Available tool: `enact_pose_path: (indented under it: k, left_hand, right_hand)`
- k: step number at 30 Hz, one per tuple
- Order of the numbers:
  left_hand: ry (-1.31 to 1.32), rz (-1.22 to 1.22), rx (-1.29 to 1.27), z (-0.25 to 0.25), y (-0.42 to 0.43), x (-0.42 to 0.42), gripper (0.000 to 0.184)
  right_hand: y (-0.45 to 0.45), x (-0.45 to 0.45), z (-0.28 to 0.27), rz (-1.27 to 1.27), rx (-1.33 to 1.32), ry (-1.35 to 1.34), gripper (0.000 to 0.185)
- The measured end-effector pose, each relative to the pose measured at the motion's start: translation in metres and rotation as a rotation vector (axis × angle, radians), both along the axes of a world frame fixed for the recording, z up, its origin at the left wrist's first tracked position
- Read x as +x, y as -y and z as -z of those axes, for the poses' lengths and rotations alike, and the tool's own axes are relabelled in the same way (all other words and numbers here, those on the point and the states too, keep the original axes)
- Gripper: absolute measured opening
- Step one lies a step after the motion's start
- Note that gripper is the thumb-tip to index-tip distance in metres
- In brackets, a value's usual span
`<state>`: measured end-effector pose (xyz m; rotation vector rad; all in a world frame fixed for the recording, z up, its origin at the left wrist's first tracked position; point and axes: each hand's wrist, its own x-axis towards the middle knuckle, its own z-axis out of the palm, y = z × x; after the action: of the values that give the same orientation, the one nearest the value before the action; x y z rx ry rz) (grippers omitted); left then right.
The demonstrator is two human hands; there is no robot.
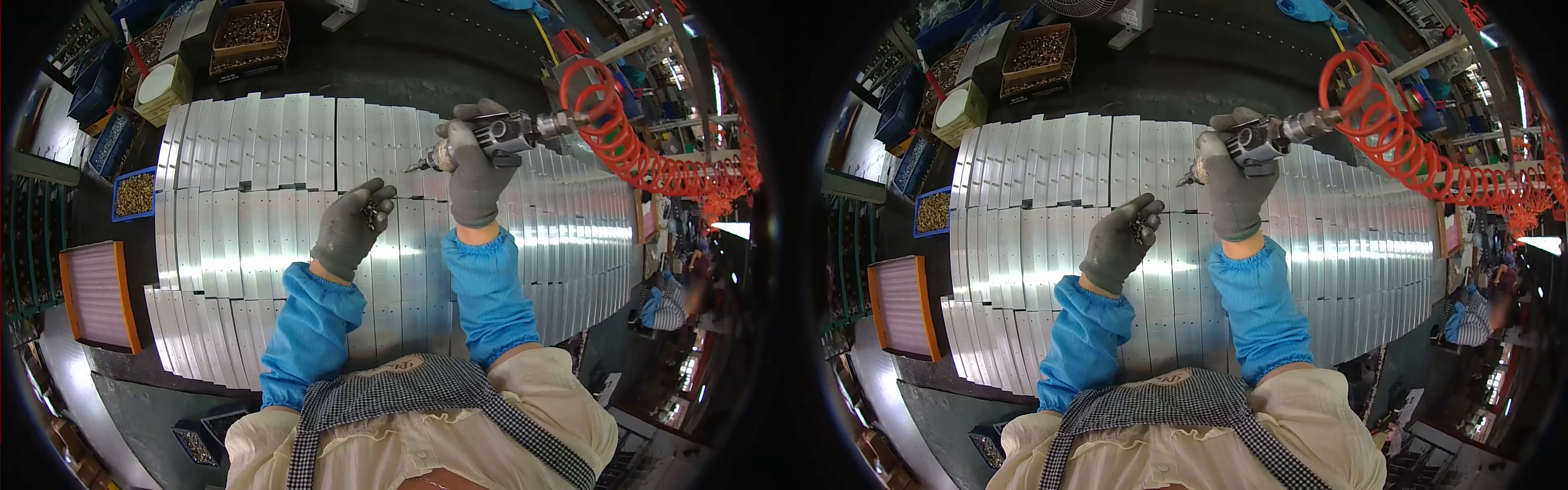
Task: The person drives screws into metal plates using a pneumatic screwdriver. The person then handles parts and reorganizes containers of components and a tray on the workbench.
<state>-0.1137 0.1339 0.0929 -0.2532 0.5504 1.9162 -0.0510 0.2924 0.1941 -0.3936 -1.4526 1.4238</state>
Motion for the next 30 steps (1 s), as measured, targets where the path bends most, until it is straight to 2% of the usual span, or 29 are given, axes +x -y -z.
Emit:
enact_pose_path:
  k: [2, 6, 8, 14, 23, 27, 30]
  left_hand:
    - [-0.117, 0.019, -0.058, 0.000, 0.000, 0.002, 0.039]
    - [-0.127, 0.000, -0.070, -0.012, 0.000, 0.004, 0.036]
    - [-0.177, 0.018, -0.171, -0.017, 0.000, 0.005, 0.033]
    - [-0.232, 0.045, -0.138, -0.006, 0.002, 0.004, 0.031]
    - [-0.166, -0.043, -0.162, -0.016, -0.002, 0.006, 0.030]
    - [-0.168, -0.037, -0.171, -0.015, -0.004, 0.006, 0.028]
    - [-0.093, 0.017, -0.154, -0.008, -0.018, 0.007, 0.025]
  right_hand:
    - [0.001, -0.002, 0.005, 0.011, -0.051, 0.053, 0.045]
    - [0.004, -0.005, 0.005, -0.047, -0.071, 0.044, 0.045]
    - [0.005, -0.007, 0.005, -0.090, -0.168, -0.006, 0.046]
    - [0.004, -0.010, 0.008, -0.064, -0.152, -0.004, 0.045]
    - [0.005, -0.022, 0.018, -0.099, 0.091, 0.109, 0.035]
    - [0.006, -0.020, 0.008, -0.069, -0.049, 0.108, 0.037]
    - [0.003, -0.008, -0.005, -0.147, -0.113, 0.056, 0.039]
